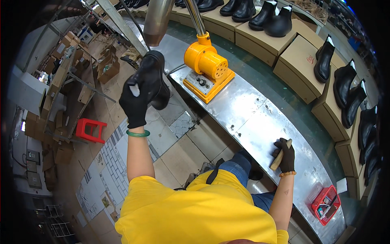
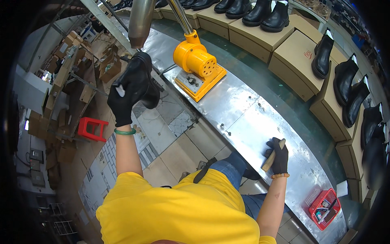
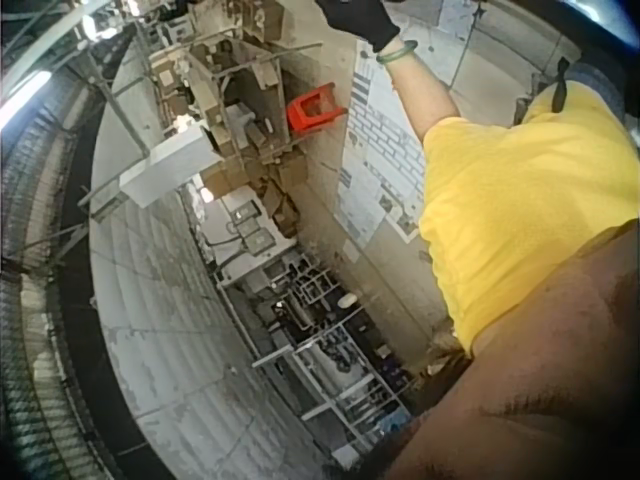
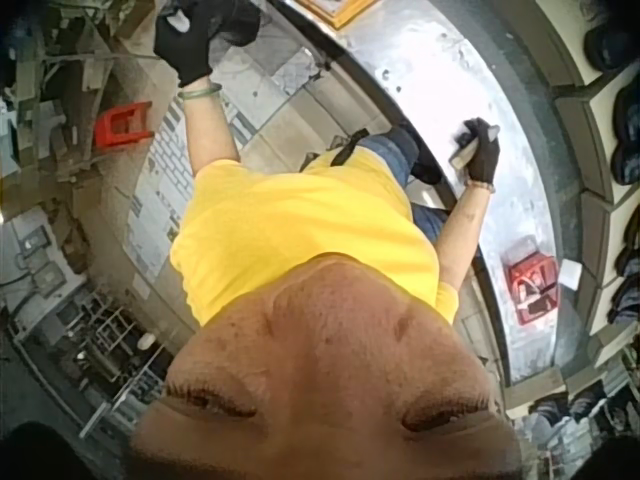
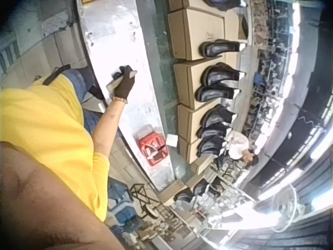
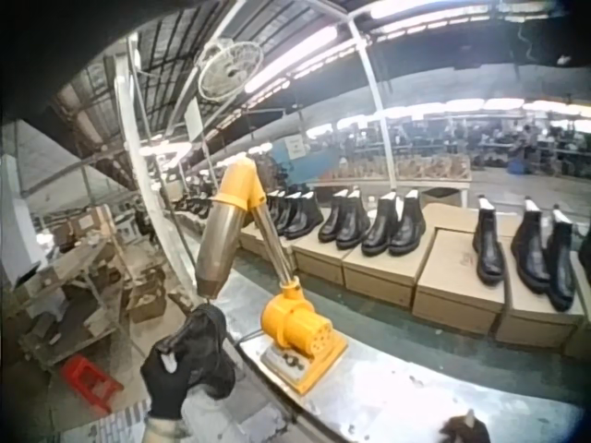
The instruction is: The person polishes black leather boots using a wooden-handled brush and a small block. They pick up boots from a row of boxes, rub the surfaces, and place them back. The person also uses a yellow heat gun to treat the boots. The task is performed in a factory setting with other workers visible in the background.
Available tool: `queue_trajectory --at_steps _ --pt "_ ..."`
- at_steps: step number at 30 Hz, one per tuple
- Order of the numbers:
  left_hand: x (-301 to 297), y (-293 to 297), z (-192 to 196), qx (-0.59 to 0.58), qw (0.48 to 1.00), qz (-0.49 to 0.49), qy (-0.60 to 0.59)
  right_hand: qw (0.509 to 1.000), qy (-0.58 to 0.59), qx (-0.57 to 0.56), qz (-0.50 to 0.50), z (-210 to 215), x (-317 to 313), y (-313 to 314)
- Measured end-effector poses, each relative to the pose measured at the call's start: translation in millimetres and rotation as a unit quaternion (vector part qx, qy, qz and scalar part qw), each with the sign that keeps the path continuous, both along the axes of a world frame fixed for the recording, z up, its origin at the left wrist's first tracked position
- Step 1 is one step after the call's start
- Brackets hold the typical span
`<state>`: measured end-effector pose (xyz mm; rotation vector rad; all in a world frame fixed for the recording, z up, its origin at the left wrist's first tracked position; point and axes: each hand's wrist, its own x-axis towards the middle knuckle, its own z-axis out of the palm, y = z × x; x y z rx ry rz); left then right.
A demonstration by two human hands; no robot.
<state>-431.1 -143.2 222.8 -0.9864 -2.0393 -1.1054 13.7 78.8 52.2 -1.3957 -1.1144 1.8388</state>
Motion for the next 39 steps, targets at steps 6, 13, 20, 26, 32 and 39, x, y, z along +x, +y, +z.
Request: queue_trajectory --at_steps 6,13,20,26,32,39 --pt "-7.1 -3.2 15.5 0.216 0.903 -0.102 -0.357 1.000 0.000 -0.003 0.001 -1.3 1.0 1.1" --pt "-12.9 -1.5 9.7 0.234 0.860 -0.130 -0.434 1.000 0.020 -0.002 -0.024 1.6 -2.5 -3.1" --pt "38.6 13.0 3.9 0.144 0.844 -0.205 -0.475 0.998 -0.014 0.066 -0.021 11.9 1.4 -2.4" --pt "131.7 72.7 -9.6 0.062 0.804 -0.361 -0.469 0.956 0.079 0.249 -0.132 20.0 28.6 14.6" --pt "215.3 119.3 -26.8 -0.028 0.788 -0.468 -0.400 0.944 0.000 0.254 -0.211 -0.2 56.3 3.2" --pt "258.0 130.3 -36.7 -0.038 0.791 -0.516 -0.327 0.820 0.447 0.201 -0.295 100.2 51.4 36.0"
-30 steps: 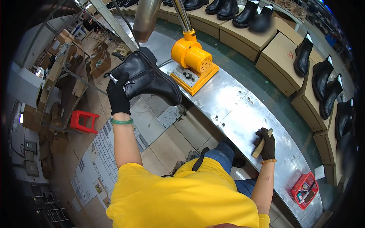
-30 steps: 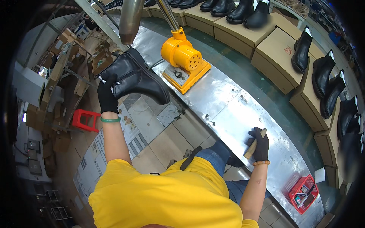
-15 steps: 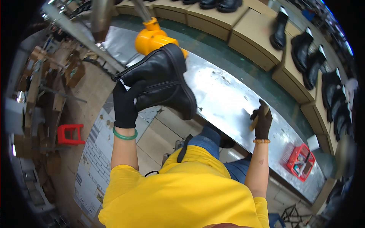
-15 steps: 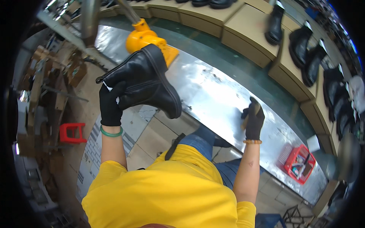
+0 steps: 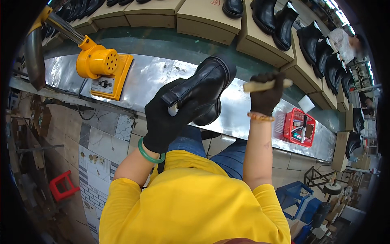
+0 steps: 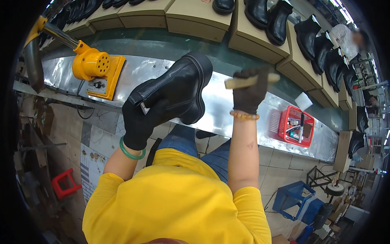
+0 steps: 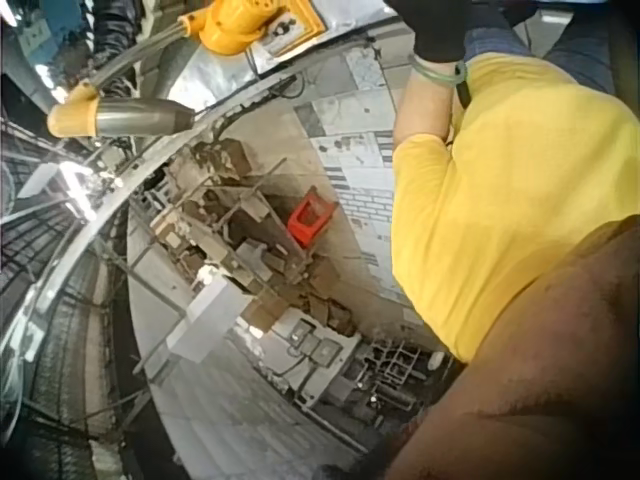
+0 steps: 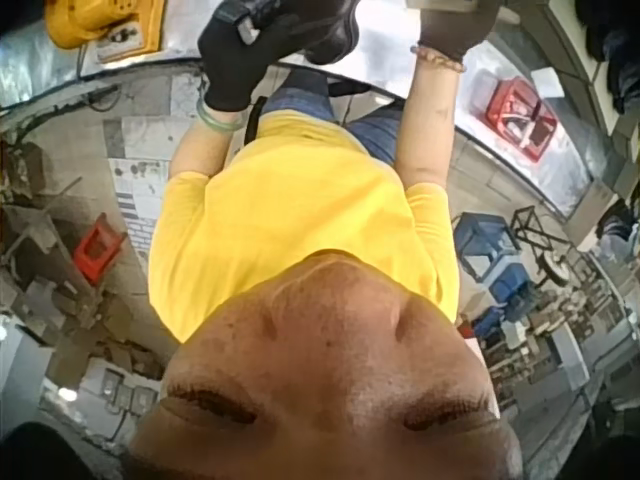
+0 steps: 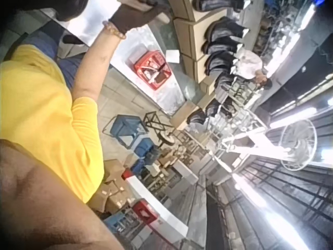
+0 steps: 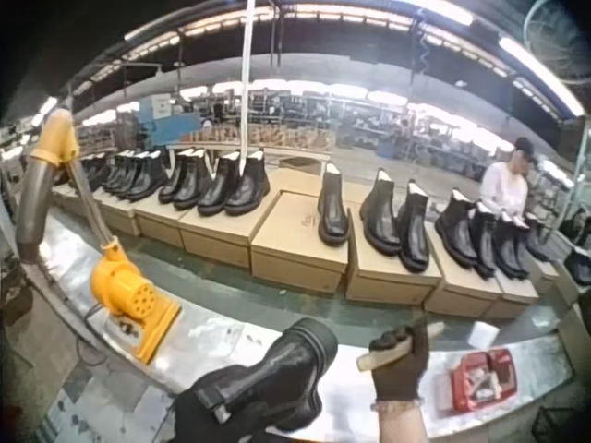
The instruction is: The person polishes black leather boots using a wooden-handled brush and a small block. They pick up boots from a row of boxes, rub the surfaces, and place them back. The person also uses a yellow heat gun to treat the boots. The task is performed in a factory setting with other workers visible in the background.
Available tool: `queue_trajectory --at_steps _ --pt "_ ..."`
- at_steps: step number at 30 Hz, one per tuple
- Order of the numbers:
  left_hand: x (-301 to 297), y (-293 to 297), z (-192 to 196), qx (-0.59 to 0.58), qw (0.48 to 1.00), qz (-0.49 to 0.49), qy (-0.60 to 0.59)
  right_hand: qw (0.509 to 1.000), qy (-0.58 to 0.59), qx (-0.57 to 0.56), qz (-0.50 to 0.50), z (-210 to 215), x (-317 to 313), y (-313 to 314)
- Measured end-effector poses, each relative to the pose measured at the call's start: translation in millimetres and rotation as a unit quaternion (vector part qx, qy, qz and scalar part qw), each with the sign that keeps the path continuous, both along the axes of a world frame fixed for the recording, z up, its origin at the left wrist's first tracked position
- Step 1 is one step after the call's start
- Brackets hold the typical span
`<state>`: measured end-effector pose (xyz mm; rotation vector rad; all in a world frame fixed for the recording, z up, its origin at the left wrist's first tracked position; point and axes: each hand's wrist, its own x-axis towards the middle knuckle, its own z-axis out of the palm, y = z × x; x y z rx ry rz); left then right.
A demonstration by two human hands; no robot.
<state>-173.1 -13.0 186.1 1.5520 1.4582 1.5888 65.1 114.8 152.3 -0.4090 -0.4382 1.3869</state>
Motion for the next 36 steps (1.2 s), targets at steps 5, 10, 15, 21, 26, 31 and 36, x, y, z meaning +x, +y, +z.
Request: queue_trajectory --at_steps 5,10,15,21,26,31,36 --pt "4.6 -2.7 6.5 0.000 0.999 0.000 0.051 0.987 0.138 0.037 0.075 69.4 -51.9 10.8" --pt "1.2 0.8 13.0 0.026 0.996 -0.072 0.044 0.981 0.147 0.052 0.118 60.7 -66.9 26.8" --pt "-17.2 14.5 9.6 0.049 0.976 -0.210 0.032 0.972 0.189 0.035 0.134 63.5 -70.0 22.1" --pt "-14.3 17.5 5.6 0.035 0.949 -0.295 -0.108 0.964 0.197 0.083 0.160 63.0 -78.9 18.0" --pt "-18.3 21.2 15.4 0.040 0.955 -0.293 -0.011 0.965 0.190 0.097 0.153 61.9 -80.8 17.0" --pt "-13.2 21.6 13.8 0.052 0.957 -0.282 -0.038 0.971 0.179 0.097 0.126 61.7 -86.5 15.7" --pt "-9.7 21.3 16.7 0.038 0.959 -0.280 -0.032 0.973 0.120 0.158 0.114 63.2 -87.2 15.3"
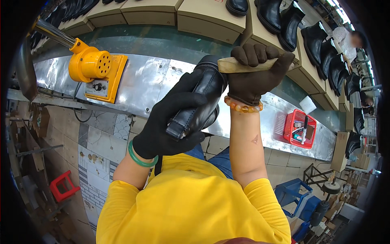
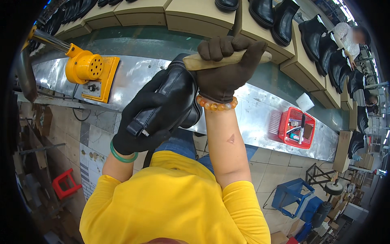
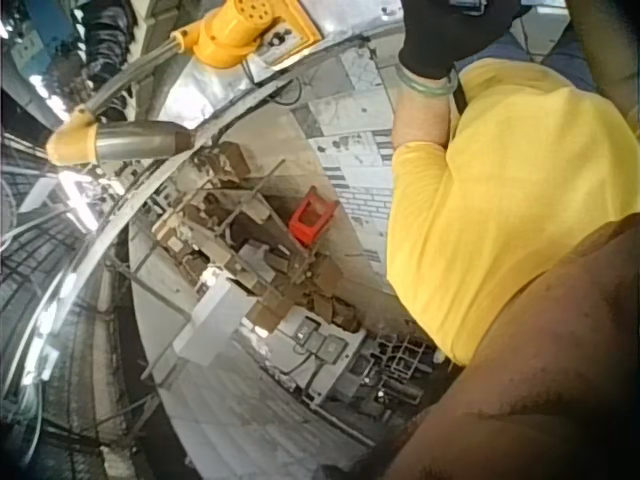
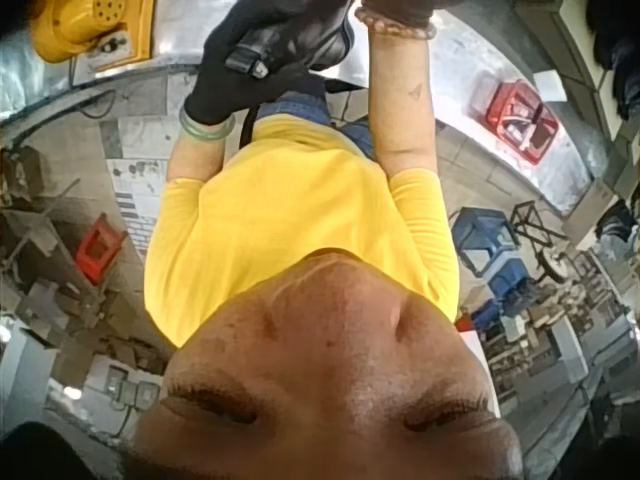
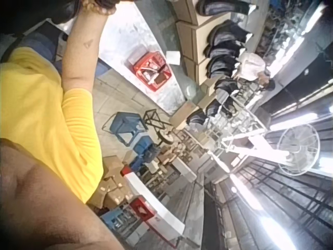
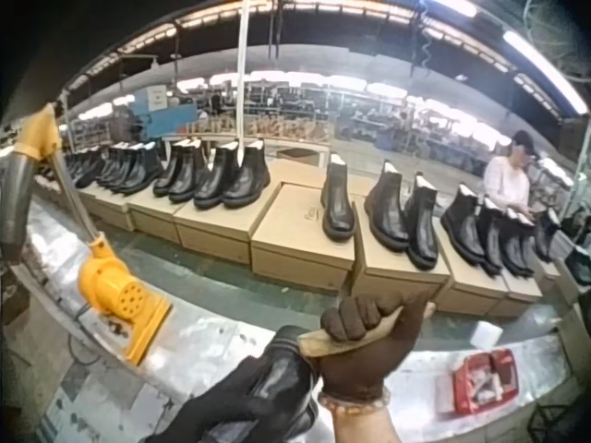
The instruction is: The person polishes black leather boots using a wooden-handled brush and a small block. They pick up boots from a row of boxes, rub the surfaces, and place them back. The person also uses a yellow heat gun to treat the boots. The task is performed in a factory setting with other workers visible in the background.
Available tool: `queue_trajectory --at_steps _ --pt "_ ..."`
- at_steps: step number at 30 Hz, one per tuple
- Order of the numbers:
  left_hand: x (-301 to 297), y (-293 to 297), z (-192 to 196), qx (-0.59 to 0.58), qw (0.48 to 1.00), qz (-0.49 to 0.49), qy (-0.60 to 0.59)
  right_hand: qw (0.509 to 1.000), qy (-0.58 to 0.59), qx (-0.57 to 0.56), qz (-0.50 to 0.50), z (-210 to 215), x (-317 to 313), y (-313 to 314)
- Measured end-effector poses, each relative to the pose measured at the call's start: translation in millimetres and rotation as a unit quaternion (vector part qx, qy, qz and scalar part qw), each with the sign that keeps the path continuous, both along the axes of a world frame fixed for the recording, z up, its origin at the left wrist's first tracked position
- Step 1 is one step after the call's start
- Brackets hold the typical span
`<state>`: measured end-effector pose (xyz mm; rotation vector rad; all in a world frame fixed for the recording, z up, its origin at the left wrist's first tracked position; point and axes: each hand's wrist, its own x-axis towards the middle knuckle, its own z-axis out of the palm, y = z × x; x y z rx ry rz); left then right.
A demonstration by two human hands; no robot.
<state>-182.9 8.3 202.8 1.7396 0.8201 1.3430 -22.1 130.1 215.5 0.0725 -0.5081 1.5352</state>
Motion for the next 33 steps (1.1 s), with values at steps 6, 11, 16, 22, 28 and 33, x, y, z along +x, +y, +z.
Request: queue_trajectory --at_steps 6,11,16,22,28,33 --pt "-0.4 0.0 -2.5 -0.010 1.000 0.000 0.002 0.984 -0.085 0.156 -0.028 4.5 -2.2 -5.4" --pt "-5.1 5.7 -8.6 0.015 1.000 0.005 0.018 0.971 -0.165 0.145 -0.092 4.4 -13.0 -17.7" --pt "-8.9 9.9 -8.4 0.018 0.999 0.009 0.034 0.989 -0.107 0.095 -0.037 9.8 -9.8 -4.8" --pt "-10.3 16.7 -9.9 0.020 1.000 0.004 -0.005 0.992 0.080 -0.098 0.012 -9.7 -3.4 13.6" --pt "-9.4 18.1 -11.1 0.017 1.000 0.004 -0.017 0.995 0.039 -0.092 0.003 -10.7 -4.5 15.7" --pt "-10.3 19.2 -10.0 0.012 1.000 0.001 -0.004 0.995 -0.083 -0.015 -0.060 -0.9 -7.8 10.7"
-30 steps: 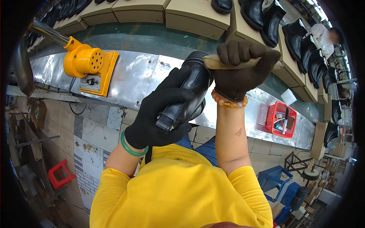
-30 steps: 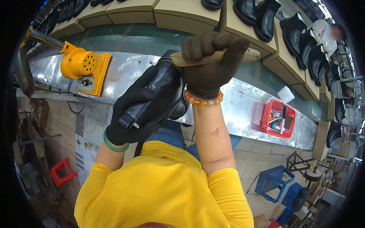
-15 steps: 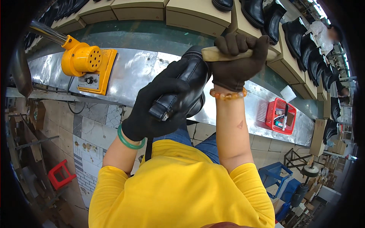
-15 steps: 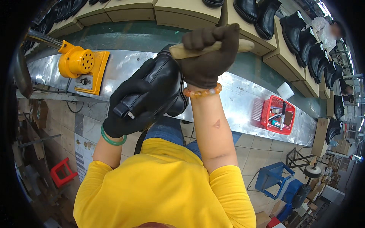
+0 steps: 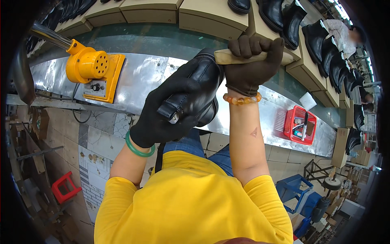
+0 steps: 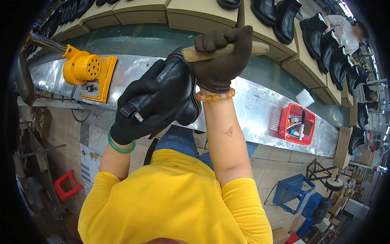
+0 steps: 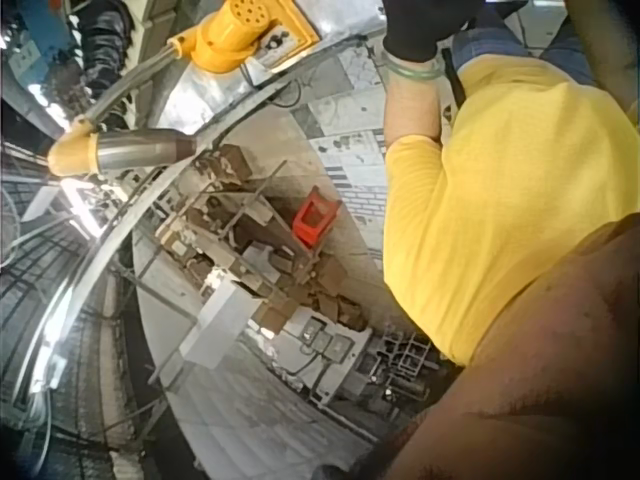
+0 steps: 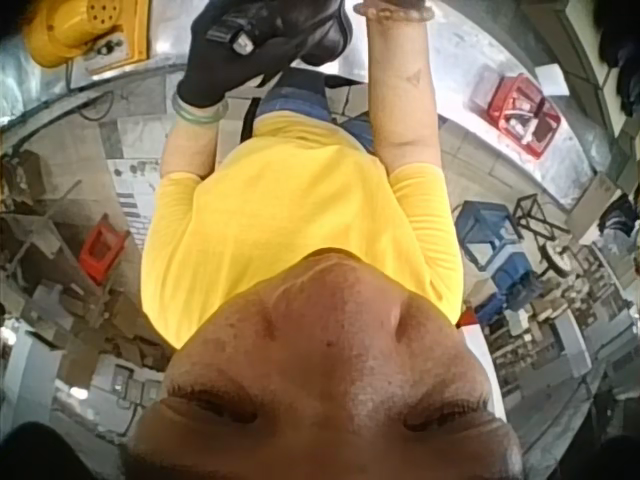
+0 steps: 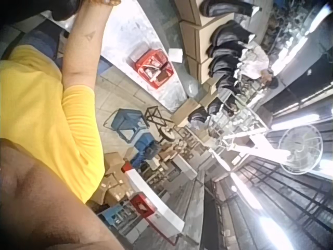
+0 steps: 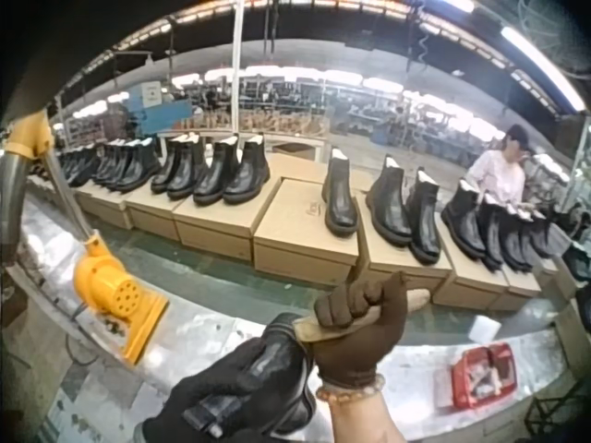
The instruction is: The person polishes black leather boots using a wooden-handled brush and a small block. They pick up boots from a row of boxes, rub the surfaces, and place them back. The person also uses a yellow heat gun to treat the boots. The task is performed in a factory setting with other workers visible in the background.
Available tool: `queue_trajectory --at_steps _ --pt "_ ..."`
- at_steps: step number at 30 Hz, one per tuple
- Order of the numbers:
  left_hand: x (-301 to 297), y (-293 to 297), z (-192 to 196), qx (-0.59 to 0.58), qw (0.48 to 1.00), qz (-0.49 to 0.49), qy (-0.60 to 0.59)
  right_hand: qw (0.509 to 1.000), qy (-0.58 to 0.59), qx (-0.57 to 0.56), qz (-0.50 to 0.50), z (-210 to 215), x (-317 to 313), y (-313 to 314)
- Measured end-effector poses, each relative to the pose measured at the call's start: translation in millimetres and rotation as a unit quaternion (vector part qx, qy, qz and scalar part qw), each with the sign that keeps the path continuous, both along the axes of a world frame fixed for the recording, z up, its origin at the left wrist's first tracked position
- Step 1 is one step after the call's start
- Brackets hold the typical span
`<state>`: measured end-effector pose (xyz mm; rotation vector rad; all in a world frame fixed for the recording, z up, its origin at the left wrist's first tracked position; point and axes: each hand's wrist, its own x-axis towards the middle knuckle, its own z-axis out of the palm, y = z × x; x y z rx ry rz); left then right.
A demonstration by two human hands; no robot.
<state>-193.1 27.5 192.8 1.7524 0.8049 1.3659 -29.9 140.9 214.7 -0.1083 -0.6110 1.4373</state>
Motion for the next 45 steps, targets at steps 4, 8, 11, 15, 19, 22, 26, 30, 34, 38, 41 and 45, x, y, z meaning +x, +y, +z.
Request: queue_trajectory --at_steps 4,8,11,15,19,22,26,30,34,38,41,45 --pt "-1.0 1.6 1.9 0.006 1.000 0.004 0.005 0.996 -0.084 0.029 -0.018 9.8 -11.0 -10.4" --pt "1.3 2.7 -3.5 -0.012 0.999 0.008 -0.043 0.981 -0.167 0.065 -0.077 9.7 -19.3 -11.9" --pt "-3.8 7.6 -1.1 -0.007 1.000 -0.001 0.010 0.995 -0.029 -0.087 -0.039 9.5 -12.1 3.2" --pt "-1.8 11.2 -1.2 -0.045 0.999 -0.014 -0.024 0.980 0.095 -0.177 0.005 -3.3 -1.1 19.2" --pt "-1.3 14.3 -1.1 -0.045 0.998 -0.014 -0.035 0.979 0.087 -0.185 0.024 -5.8 1.2 21.9" --pt "-1.0 15.5 -1.2 -0.056 0.998 -0.020 -0.036 0.987 0.034 -0.155 0.015 -1.3 0.0 22.3" --pt "1.6 14.7 -0.6 -0.049 0.998 -0.009 -0.041 0.993 -0.067 -0.097 0.006 4.0 -1.8 13.7" --pt "3.5 15.9 -3.2 -0.048 0.997 -0.008 -0.058 0.991 -0.094 -0.092 0.007 10.7 -2.4 11.6" --pt "2.3 18.9 -0.5 -0.055 0.997 -0.022 -0.044 0.976 0.061 -0.211 0.015 -5.8 15.0 31.3" --pt "1.0 21.1 -3.6 -0.062 0.996 0.021 -0.057 0.971 0.023 -0.234 0.037 -6.9 24.7 35.9" --pt "2.3 21.1 -1.7 -0.063 0.996 0.046 -0.047 0.975 -0.051 -0.214 0.021 -4.5 18.9 37.4" --pt "7.7 16.0 0.6 -0.086 0.995 0.039 -0.035 0.978 -0.095 -0.185 0.006 -2.9 7.5 41.1"
